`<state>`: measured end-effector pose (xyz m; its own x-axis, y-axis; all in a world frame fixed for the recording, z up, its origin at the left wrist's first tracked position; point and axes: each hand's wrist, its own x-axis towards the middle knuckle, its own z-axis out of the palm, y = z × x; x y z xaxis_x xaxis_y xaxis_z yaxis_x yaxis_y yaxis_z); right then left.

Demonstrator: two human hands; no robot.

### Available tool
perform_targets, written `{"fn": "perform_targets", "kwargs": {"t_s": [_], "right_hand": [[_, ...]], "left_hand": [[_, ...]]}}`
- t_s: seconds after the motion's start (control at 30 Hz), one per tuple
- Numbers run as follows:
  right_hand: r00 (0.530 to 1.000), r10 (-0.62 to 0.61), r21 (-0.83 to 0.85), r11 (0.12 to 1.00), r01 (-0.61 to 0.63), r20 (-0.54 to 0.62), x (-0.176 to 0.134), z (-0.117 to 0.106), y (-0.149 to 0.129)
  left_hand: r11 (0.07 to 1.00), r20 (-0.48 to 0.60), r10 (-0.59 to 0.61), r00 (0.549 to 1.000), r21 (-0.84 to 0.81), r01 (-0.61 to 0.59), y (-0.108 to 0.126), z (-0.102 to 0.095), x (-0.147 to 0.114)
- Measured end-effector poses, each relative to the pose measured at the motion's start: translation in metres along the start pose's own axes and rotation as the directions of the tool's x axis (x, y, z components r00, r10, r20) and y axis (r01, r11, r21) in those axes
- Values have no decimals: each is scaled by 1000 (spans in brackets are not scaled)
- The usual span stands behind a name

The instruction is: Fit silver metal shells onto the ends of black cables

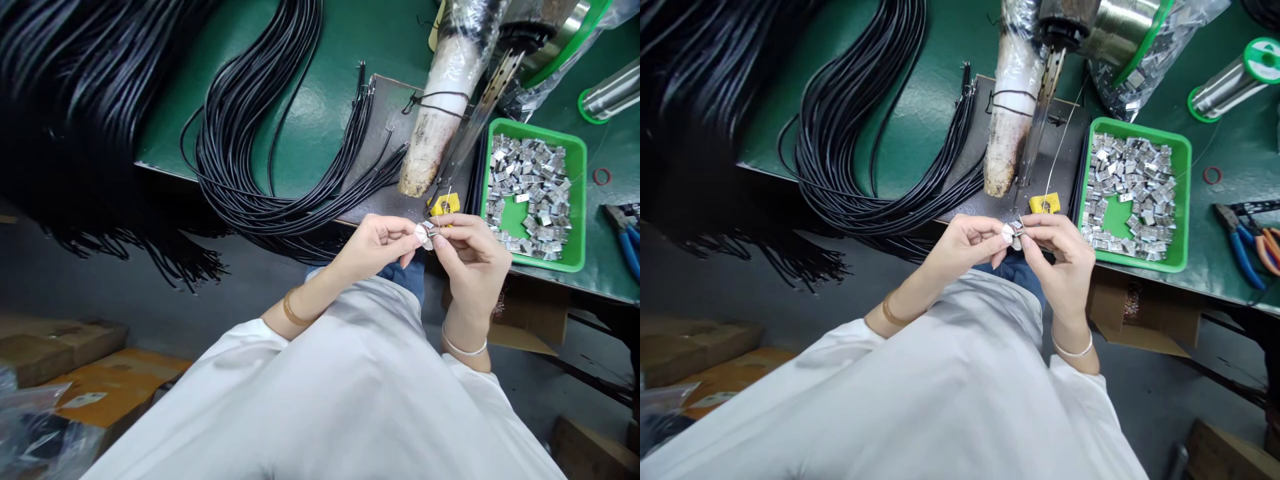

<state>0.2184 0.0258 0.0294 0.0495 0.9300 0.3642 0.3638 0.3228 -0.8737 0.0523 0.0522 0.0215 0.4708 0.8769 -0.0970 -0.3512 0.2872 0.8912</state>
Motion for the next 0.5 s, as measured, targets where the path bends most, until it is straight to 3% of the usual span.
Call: {"fn": "perform_targets", "kwargs": {"t_s": [0.3,0.43,0.5], "right_hand": [[999,-33,-65,997,35,25,-2,-4,1],[987,-158,-185,970,159,20,-2,-5,-4],[990,-137,-130,982,140,33,-2,-5,-4]], "left_hand": [[991,78,-114,990,83,107,8,-2,-1],[994,122,-92,988,76,83,5,-6,-1],[996,130,-78,989,42,73,4,-8,0]]}}
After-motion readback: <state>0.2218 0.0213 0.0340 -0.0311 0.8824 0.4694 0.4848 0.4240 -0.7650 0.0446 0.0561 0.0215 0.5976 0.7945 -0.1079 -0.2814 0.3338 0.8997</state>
